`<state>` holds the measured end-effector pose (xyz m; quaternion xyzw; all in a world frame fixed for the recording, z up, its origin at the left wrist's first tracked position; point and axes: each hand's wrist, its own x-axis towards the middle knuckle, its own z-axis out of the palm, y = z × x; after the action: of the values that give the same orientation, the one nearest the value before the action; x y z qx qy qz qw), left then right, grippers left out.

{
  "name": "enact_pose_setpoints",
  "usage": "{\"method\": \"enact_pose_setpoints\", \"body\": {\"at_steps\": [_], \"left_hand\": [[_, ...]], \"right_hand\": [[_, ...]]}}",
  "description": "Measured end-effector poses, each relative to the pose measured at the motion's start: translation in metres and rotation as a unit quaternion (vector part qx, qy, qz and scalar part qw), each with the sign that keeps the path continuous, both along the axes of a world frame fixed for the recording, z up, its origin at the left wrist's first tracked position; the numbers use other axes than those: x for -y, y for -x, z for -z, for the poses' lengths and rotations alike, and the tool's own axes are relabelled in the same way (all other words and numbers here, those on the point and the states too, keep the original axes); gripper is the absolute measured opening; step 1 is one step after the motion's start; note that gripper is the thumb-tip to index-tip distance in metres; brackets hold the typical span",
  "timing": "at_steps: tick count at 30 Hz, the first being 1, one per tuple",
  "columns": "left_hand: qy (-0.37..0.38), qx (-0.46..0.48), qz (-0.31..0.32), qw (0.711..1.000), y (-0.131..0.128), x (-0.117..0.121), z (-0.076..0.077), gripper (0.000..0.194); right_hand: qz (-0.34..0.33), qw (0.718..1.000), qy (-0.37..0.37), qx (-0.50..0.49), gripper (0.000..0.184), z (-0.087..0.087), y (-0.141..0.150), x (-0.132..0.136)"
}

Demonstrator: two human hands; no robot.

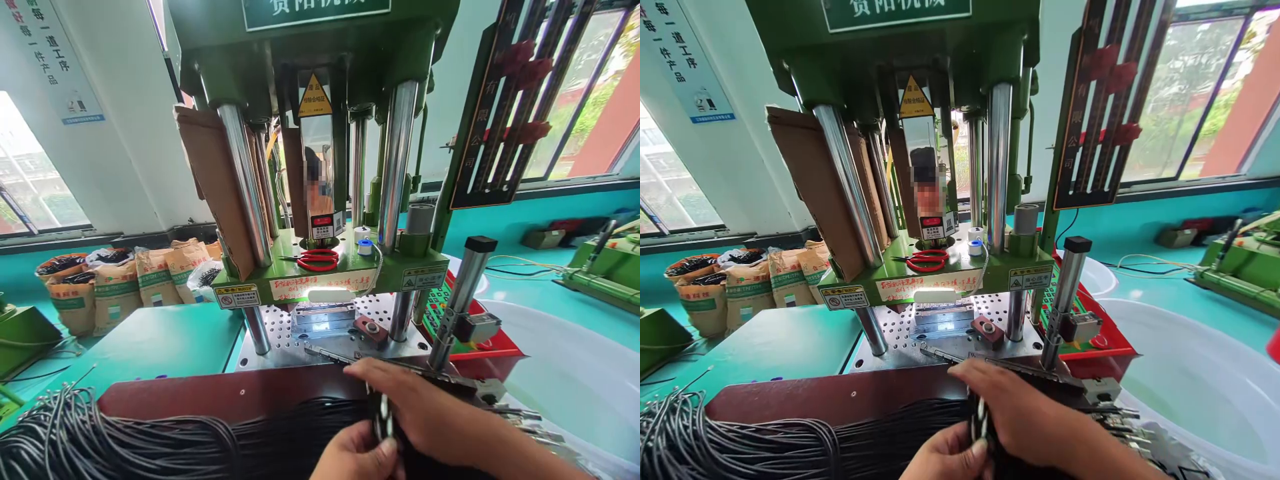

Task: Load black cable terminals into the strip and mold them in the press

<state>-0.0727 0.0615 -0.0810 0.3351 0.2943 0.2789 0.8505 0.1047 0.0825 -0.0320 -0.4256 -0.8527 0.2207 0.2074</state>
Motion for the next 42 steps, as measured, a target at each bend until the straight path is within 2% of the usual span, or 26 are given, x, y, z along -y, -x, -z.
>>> {"method": "enact_pose_setpoints", "body": {"at_steps": [2,4,6,8,10,13,16,18,21,24,26,29,30,32,34,35,38,42], "left_hand": [[0.034,0.022,-0.058,0.998,0.005,-0.005,0.001,0.05],[0.05,0.032,-0.095,0.994,0.009,-0.007,-0.001,0.051],[0.06,0.028,-0.105,0.992,0.012,-0.008,-0.005,0.048],[0.066,0.021,-0.11,0.991,0.014,-0.008,-0.009,0.042],[0.061,0.015,-0.123,0.99,0.017,-0.009,-0.012,0.039],[0.054,-0.011,-0.153,0.987,0.02,-0.011,-0.016,0.035],[0.06,-0.053,-0.179,0.981,0.026,-0.016,-0.022,0.024],[0.066,-0.073,-0.188,0.977,0.031,-0.019,-0.028,0.017],[0.063,-0.101,-0.191,0.974,0.038,-0.024,-0.038,0.013],[0.029,-0.121,-0.182,0.975,0.04,-0.03,-0.047,0.014],[0.002,-0.121,-0.178,0.977,0.04,-0.035,-0.049,0.015],[-0.015,-0.12,-0.174,0.977,0.038,-0.042,-0.048,0.019],[-0.018,-0.122,-0.171,0.978,0.038,-0.044,-0.046,0.02],[-0.026,-0.13,-0.163,0.978,0.036,-0.049,-0.043,0.023],[-0.041,-0.143,-0.159,0.976,0.033,-0.055,-0.039,0.024],[-0.052,-0.151,-0.156,0.975,0.031,-0.058,-0.038,0.025],[-0.09,-0.169,-0.135,0.972,0.024,-0.066,-0.033,0.026],[-0.11,-0.188,-0.101,0.971,0.017,-0.07,-0.028,0.026]], "right_hand": [[0.007,1.0,0.008,-0.023,0.071,0.009,0.008,0.0],[0.091,0.995,-0.025,-0.016,0.057,0.018,0.012,-0.006],[0.188,0.979,-0.065,0.051,0.036,0.027,0.011,-0.016],[0.231,0.96,-0.079,0.137,0.02,0.034,0.007,-0.025],[0.241,0.95,-0.078,0.18,0.009,0.038,0.005,-0.029],[0.24,0.949,-0.069,0.193,0.013,0.041,0.006,-0.029],[0.202,0.958,-0.052,0.194,0.01,0.04,0.008,-0.028],[0.175,0.966,-0.038,0.189,0.011,0.035,0.01,-0.03],[0.16,0.971,-0.014,0.174,0.025,0.019,0.011,-0.035],[0.123,0.984,0.035,0.123,0.034,-0.002,0.013,-0.041],[0.088,0.989,0.095,0.074,0.03,-0.012,0.016,-0.043],[0.069,0.977,0.2,-0.025,0.03,-0.012,0.024,-0.044],[0.077,0.963,0.237,-0.099,0.028,-0.008,0.028,-0.044],[0.101,0.909,0.291,-0.28,0.023,0.003,0.037,-0.044],[0.132,0.843,0.304,-0.423,0.033,0.016,0.046,-0.045],[0.146,0.826,0.299,-0.456,0.038,0.022,0.05,-0.046],[0.184,0.798,0.289,-0.497,0.039,0.031,0.055,-0.048],[0.191,0.799,0.294,-0.489,0.038,0.032,0.053,-0.048]]}}
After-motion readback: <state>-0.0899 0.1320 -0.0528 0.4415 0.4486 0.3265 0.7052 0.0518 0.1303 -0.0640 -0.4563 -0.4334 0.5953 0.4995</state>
